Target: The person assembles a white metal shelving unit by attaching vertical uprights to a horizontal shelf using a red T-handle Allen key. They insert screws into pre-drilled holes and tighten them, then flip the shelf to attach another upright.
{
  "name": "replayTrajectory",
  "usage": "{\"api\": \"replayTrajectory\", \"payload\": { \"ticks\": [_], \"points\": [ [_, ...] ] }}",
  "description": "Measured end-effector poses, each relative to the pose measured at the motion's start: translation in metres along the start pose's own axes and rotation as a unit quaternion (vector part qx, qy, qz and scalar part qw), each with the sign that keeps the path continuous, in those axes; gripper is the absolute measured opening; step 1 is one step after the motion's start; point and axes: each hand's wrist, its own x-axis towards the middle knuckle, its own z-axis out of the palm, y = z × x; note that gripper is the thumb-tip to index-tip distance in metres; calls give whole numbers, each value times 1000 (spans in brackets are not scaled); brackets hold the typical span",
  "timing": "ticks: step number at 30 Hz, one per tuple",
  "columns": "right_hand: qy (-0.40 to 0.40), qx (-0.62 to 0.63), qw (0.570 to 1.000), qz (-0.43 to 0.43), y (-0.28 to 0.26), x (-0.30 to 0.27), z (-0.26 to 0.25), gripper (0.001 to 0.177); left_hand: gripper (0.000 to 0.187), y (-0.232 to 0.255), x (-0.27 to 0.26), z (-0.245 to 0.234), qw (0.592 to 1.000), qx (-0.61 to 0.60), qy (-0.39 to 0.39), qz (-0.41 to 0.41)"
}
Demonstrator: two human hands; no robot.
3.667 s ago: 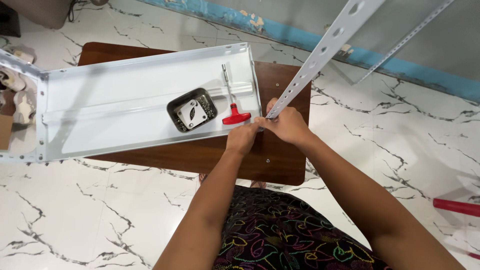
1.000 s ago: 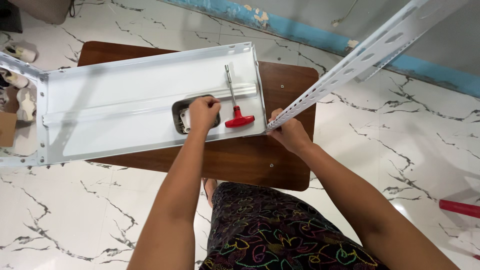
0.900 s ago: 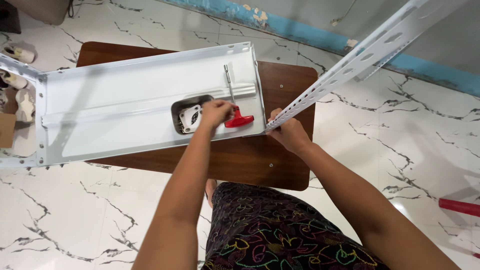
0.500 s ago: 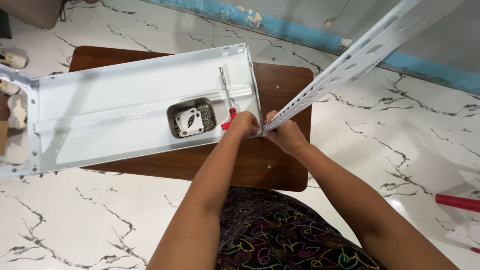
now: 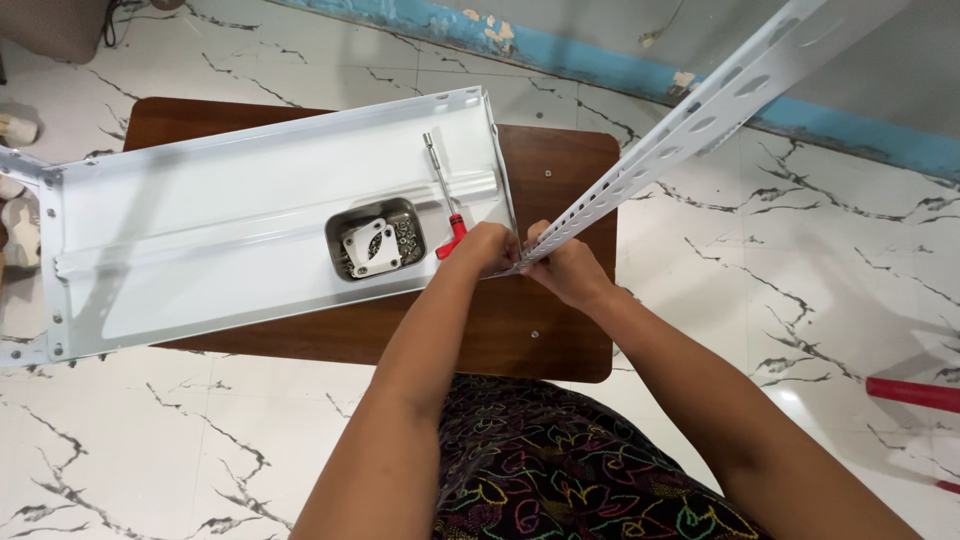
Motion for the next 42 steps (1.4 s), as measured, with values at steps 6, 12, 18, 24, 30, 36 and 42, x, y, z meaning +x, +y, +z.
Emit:
{"api": "replayTrajectory", "payload": {
  "ticks": [6, 12, 18, 24, 30, 36, 42],
  "points": [
    [3, 44, 999, -22, 1, 0, 0, 28, 18, 1, -3, -2, 999, -19, -9, 42],
    [-1, 3, 1000, -8, -1, 0, 0, 30, 16, 0, -12, 0, 998, -48, 22, 16],
    [-9, -1, 1000, 18, -4, -1, 0, 29, 25, 5, -22, -13, 997, -53, -61, -4],
    [-6, -26, 1000, -4, -8, -1, -3, 32, 36, 22, -52, -19, 994, -93, -54, -9],
    [-1, -63, 998, -16, -11, -3, -4, 30, 22, 34, -68, -6, 996, -42, 69, 23],
    [-8, -81, 997, -13, -11, -1, -4, 32, 20, 34, -68, 6, 994, -25, 99, 37],
    [-18, -69, 997, 10, -11, -2, -4, 30, 11, 37, -58, 4, 992, 95, 83, 19]
  ]
}}
